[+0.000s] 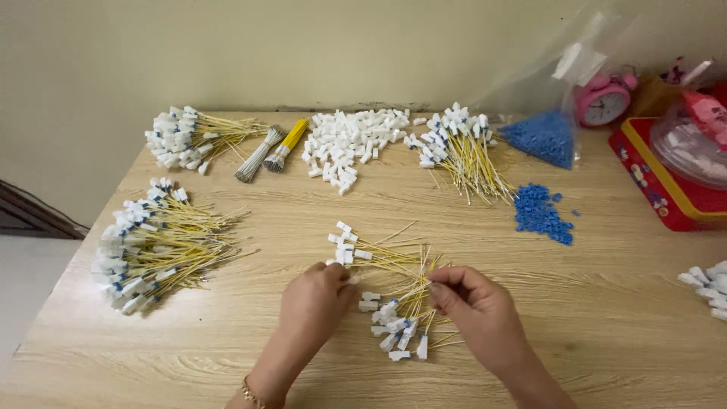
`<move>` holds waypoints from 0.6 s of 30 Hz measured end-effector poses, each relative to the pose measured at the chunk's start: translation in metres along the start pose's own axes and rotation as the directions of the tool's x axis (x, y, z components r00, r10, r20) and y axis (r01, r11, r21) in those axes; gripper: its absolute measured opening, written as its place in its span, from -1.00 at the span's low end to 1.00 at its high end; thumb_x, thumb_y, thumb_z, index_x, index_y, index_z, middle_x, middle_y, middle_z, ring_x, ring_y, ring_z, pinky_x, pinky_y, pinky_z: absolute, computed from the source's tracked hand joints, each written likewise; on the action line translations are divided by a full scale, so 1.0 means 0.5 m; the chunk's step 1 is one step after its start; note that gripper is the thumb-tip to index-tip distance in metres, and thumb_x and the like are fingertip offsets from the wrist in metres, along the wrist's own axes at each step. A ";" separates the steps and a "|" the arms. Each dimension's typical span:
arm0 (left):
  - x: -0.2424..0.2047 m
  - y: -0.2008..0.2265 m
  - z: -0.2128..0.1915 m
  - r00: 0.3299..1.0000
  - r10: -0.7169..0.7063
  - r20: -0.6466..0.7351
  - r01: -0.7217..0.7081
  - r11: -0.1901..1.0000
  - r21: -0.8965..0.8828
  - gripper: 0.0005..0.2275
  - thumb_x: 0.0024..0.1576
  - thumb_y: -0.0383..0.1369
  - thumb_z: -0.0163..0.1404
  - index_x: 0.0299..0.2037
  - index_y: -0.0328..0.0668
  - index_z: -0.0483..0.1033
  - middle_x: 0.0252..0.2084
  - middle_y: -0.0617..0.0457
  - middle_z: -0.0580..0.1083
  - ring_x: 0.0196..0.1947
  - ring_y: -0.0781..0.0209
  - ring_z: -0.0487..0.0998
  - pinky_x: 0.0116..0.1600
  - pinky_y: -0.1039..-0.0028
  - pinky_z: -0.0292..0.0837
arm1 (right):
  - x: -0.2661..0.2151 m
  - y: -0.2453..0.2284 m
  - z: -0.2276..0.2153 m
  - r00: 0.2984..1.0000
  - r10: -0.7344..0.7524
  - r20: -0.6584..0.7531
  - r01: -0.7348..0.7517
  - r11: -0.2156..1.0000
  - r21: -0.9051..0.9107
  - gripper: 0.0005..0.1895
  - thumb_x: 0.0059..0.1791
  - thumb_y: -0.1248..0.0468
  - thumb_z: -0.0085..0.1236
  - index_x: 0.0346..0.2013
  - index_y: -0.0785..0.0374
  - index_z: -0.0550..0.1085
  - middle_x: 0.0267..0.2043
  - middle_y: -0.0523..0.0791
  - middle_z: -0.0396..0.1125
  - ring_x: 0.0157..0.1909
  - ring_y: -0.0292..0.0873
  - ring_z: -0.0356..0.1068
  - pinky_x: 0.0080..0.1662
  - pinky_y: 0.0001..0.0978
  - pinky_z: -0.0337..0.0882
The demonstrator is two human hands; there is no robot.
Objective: Assembling small electronic components by manually attaching white plastic housings to bundles of metal wire pins on a workbench.
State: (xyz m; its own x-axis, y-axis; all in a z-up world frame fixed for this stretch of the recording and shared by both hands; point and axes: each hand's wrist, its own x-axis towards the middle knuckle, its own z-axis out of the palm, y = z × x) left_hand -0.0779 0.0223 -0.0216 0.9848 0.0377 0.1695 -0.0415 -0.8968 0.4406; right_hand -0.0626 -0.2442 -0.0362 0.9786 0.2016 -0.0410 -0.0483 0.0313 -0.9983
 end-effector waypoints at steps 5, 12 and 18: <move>-0.020 0.065 -0.051 0.983 -0.164 0.087 0.184 0.919 -0.348 -0.82 0.05 -0.32 0.24 -0.25 -0.24 0.60 -0.40 -0.03 0.61 -0.40 0.19 0.64 -0.27 0.39 0.55 | -0.016 0.016 0.034 0.998 -0.003 0.059 -0.002 0.997 0.081 -0.80 0.02 0.36 0.16 -0.08 0.35 0.56 -0.31 -0.15 0.46 -0.27 -0.33 0.43 -0.18 -0.47 0.51; -0.059 0.107 -0.005 0.978 -0.169 0.125 0.203 0.599 -0.775 -0.70 -0.03 -0.48 0.28 -0.07 -0.23 0.64 -0.37 0.09 0.60 -0.39 0.40 0.58 -0.25 0.55 0.55 | -0.027 -0.020 0.094 1.000 0.005 0.025 -0.007 0.997 0.079 -0.81 0.03 0.36 0.14 -0.09 0.33 0.57 -0.32 -0.16 0.50 -0.29 -0.37 0.44 -0.21 -0.51 0.47; -0.080 0.116 0.033 0.955 -0.119 0.272 0.293 0.234 -0.927 -0.71 0.08 -0.51 0.20 0.03 -0.34 0.65 -0.24 0.05 0.59 -0.27 0.37 0.57 -0.14 0.54 0.55 | -0.029 -0.017 0.085 1.000 -0.016 0.007 0.015 0.992 0.124 -0.82 0.04 0.37 0.12 -0.10 0.37 0.56 -0.28 -0.14 0.50 -0.25 -0.36 0.44 -0.19 -0.49 0.48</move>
State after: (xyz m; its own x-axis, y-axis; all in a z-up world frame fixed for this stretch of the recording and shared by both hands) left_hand -0.1172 -0.0385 -0.0171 0.9912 0.0228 -0.1304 0.1228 0.2103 0.9699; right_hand -0.0849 -0.2058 -0.0252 0.9778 0.2083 -0.0245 -0.0579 0.1557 -0.9861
